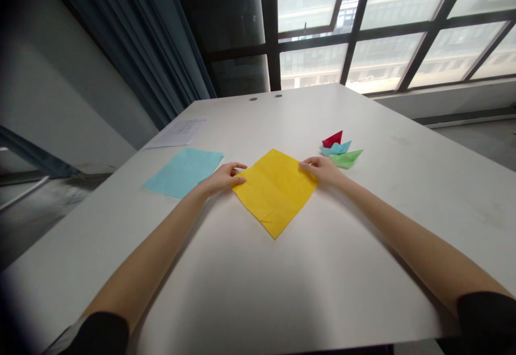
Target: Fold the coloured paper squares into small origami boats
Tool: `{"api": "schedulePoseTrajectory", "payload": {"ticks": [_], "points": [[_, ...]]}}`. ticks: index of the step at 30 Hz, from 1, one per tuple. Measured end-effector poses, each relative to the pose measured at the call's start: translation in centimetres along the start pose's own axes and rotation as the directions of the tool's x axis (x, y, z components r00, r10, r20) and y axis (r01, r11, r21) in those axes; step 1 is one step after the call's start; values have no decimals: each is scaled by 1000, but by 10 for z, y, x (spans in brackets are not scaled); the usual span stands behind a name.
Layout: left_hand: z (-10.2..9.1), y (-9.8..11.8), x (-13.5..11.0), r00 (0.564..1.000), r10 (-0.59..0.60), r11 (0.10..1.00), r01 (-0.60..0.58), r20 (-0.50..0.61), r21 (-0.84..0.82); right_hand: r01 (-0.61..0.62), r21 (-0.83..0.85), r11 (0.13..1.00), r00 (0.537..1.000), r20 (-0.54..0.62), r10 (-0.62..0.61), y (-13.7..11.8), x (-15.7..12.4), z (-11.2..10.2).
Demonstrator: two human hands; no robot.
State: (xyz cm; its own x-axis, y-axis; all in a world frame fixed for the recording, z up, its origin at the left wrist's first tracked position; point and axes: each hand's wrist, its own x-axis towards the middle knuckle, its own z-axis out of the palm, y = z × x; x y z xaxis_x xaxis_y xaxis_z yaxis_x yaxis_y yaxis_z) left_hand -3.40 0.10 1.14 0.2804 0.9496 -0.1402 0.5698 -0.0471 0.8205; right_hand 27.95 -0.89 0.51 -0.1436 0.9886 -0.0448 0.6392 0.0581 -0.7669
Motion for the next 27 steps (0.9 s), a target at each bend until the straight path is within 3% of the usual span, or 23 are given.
{"api": "schedulePoseTrajectory", "payload": {"ticks": [3,5,12,27], "points": [[-1,-1,0,1000,-6,1000,6,-4,-8,93,-133,987,985,157,-72,3,1,-4],[-2,-2,0,1000,-12,999,12,5,-38,141,-228,963,976,196,-97,7,1,-6],[-11,-8,2,998,-42,987,49,49,-154,183,-380,907,980,142,-139,15,6,-11],[-17,-13,4,994,-8,996,18,111,-88,210,-354,911,974,154,-165,26,10,-18]]}}
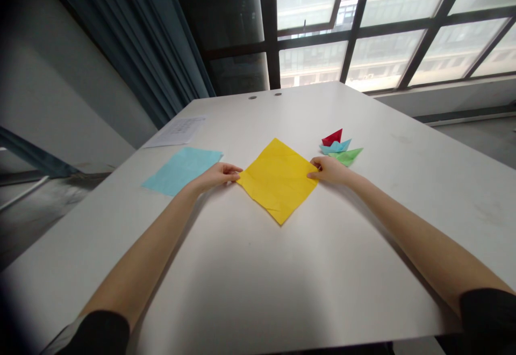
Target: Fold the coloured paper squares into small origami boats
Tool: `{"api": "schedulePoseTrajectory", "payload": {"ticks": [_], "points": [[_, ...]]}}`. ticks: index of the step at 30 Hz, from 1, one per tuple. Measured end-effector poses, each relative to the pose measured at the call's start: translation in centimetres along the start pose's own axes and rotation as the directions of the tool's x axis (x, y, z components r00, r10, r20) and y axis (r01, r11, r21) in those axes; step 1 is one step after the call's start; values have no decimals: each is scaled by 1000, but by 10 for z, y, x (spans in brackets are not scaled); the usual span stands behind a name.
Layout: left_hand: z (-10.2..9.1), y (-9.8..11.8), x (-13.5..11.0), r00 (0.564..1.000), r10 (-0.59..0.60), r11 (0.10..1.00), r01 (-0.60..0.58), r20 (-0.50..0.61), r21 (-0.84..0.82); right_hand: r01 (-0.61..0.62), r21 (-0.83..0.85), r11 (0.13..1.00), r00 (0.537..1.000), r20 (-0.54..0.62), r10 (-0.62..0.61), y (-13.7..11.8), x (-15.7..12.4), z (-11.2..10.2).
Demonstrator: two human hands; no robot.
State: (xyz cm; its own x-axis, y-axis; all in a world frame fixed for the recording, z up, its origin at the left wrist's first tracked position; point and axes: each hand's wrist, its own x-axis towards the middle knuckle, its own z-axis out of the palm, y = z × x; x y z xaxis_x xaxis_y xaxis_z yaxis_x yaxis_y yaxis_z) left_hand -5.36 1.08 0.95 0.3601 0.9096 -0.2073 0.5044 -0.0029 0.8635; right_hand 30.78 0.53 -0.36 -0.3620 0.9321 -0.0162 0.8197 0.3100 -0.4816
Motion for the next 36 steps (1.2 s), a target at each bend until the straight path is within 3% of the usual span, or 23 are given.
{"api": "schedulePoseTrajectory", "payload": {"ticks": [12,18,21,26,31,36], "points": [[0,-6,5,993,45,996,-35,-113,85,46,35,998,998,-55,-44,2,1,-1],[-1,-7,5,965,189,914,-104,-183,393,49,-13,999,995,-83,-50,-3,-1,-4],[-3,-7,4,958,244,833,-128,-150,538,110,-77,991,990,-85,-116,-1,0,-3],[-1,-5,4,949,298,758,-172,-99,629,301,-184,936,946,-64,-317,1,2,1],[15,12,2,929,369,650,-225,-43,726,313,-258,914,935,-87,-344,-22,-1,6],[51,38,-13,912,402,551,-308,76,776,329,-256,909,933,-60,-355,-53,-13,19]]}}
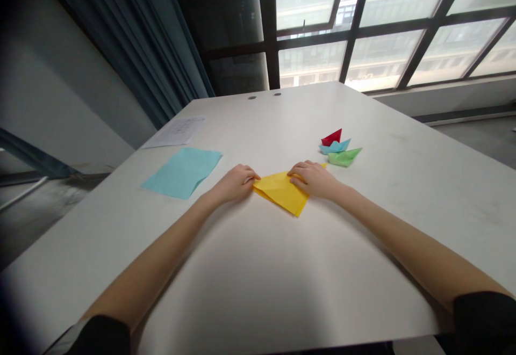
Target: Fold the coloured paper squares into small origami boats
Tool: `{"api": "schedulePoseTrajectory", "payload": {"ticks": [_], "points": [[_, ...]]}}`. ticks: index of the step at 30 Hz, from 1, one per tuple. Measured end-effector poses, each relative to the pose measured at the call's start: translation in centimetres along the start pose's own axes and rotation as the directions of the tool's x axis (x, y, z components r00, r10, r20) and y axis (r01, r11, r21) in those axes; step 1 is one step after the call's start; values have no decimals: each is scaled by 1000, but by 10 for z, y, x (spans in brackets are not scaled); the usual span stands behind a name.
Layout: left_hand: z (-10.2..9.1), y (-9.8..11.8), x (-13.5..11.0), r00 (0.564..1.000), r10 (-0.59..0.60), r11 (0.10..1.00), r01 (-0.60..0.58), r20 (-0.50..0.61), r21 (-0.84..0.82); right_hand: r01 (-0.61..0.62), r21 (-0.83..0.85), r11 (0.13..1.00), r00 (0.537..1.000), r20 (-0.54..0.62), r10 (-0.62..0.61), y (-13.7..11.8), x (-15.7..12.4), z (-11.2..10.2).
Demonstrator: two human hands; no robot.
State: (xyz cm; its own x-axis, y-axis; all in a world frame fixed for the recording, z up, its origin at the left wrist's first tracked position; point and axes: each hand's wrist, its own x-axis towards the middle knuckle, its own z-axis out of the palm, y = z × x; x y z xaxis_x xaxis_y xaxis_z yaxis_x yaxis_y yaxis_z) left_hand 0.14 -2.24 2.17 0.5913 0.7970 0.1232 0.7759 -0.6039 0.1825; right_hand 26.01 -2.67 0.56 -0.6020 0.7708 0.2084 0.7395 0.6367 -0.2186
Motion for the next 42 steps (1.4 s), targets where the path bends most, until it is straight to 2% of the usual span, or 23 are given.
{"api": "schedulePoseTrajectory", "payload": {"ticks": [3,5,7,10,13,17,23,29,32,36,42], "points": [[4,25,-4,997,29,998,-33,66,51,21,-6,1000,999,46,-20,-13,-3,8],[8,37,-6,996,-27,998,21,89,60,16,-15,1000,999,49,-15,-17,-4,13],[13,45,-8,992,-107,992,102,62,79,-9,-25,1000,999,34,10,-20,-5,18],[21,51,-10,981,-195,974,193,7,116,-40,-36,999,999,14,40,-27,-6,22],[30,54,-12,967,-254,957,249,18,150,-47,-45,998,999,5,48,-33,-7,26],[36,55,-15,918,-380,919,361,111,160,-71,-68,995,996,58,75,-34,-9,30],[31,43,-15,850,-485,873,455,207,178,-174,-71,982,951,245,187,-22,-13,25],[23,34,-15,838,-475,878,432,267,208,-160,-69,985,929,326,173,-6,-15,15],[22,31,-14,842,-460,886,413,281,212,-118,-55,991,943,306,129,-1,-15,11],[22,29,-14,844,-446,893,399,297,207,-17,-16,1000,980,198,20,2,-12,7],[20,28,-14,846,-434,900,390,308,197,43,70,997,991,125,-51,1,-9,-2]]}}
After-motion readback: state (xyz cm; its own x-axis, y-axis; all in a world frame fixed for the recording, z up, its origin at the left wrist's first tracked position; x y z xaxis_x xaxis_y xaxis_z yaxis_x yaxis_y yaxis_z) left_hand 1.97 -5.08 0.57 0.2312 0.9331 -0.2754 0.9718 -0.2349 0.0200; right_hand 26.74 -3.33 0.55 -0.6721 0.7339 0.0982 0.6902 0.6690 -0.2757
